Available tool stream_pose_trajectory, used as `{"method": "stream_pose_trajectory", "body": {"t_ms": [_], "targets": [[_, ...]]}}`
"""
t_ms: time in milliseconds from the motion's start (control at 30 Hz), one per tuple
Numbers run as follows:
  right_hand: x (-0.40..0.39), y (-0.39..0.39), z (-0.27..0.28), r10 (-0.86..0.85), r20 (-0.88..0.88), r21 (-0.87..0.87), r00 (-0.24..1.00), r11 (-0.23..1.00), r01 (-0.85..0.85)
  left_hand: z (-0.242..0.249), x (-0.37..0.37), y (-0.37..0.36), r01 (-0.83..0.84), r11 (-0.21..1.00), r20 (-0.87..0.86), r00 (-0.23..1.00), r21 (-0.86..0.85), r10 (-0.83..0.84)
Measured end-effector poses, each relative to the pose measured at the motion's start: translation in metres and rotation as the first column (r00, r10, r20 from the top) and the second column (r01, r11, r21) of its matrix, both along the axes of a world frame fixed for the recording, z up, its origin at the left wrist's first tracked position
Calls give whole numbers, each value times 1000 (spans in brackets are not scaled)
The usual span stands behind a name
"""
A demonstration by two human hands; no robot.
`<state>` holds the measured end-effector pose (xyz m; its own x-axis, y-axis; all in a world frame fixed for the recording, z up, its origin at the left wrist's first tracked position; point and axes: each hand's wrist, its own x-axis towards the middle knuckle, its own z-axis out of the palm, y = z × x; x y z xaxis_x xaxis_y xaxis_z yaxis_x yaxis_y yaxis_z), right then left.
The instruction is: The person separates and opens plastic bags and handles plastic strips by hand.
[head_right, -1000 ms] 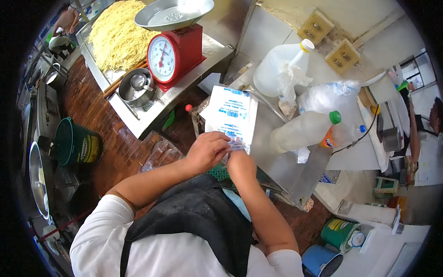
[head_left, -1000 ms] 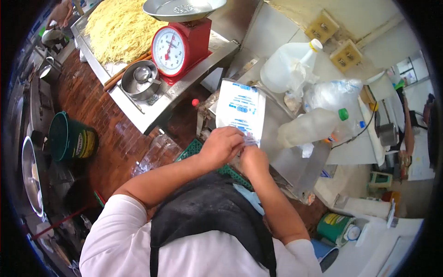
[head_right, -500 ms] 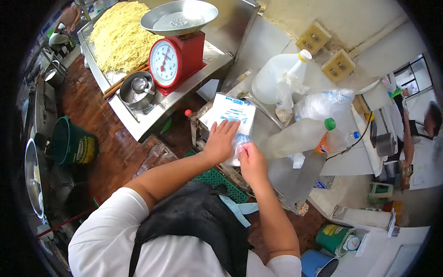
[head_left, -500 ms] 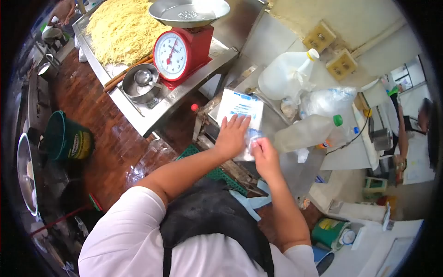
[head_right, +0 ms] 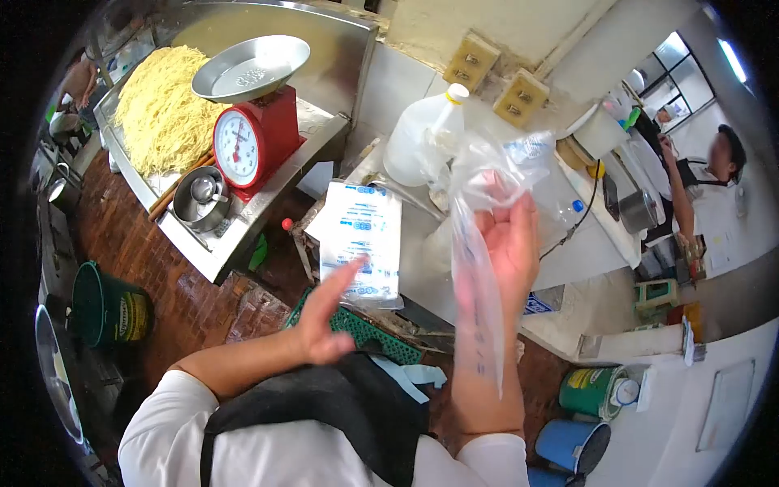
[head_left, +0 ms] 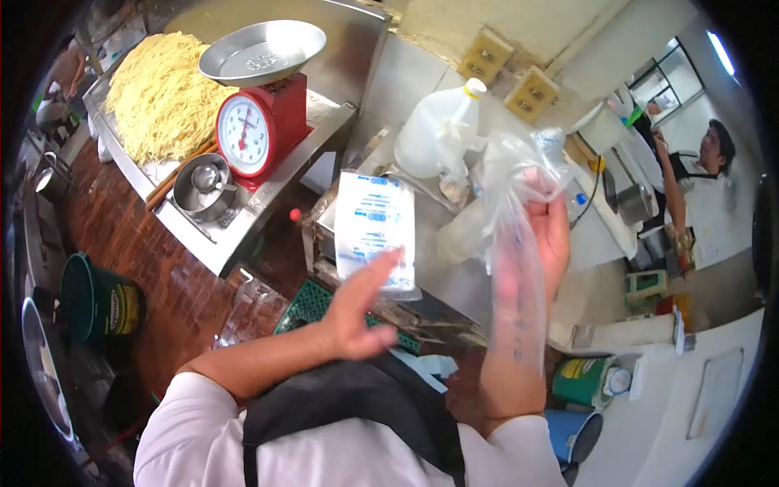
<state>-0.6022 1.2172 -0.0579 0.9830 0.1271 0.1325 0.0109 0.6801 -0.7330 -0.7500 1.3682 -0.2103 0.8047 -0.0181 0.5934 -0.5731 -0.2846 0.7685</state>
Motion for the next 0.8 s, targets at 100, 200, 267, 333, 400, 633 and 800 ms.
{"method": "stream_pose_trajectory", "body": {"t_ms": [100,200,267,333,400,633,800], "targets": [[-3,20,-11,-180,294,-119,939,968,223,61,1,-26,243,970,-64,969,29,-241],[1,34,-17,-307,533,-246,788,835,492,68,16,-61,121,937,-200,961,-327,-193],[-13,51,-15,-350,626,-242,697,762,600,79,20,-71,59,816,-177,965,-575,-194],[-5,46,-20,-299,622,-269,724,787,555,86,27,-75,33,600,-176,942,-800,-286],[-2,36,-19,-247,574,-273,780,841,467,61,33,-65,-35,767,-294,934,-640,-203],[-53,-11,-22,445,760,-625,473,300,721,119,47,-33,180,-16,130,646,-984,-752],[-24,-12,-37,306,854,-510,422,324,797,125,57,-45,483,20,274,530,-876,-803]]}}
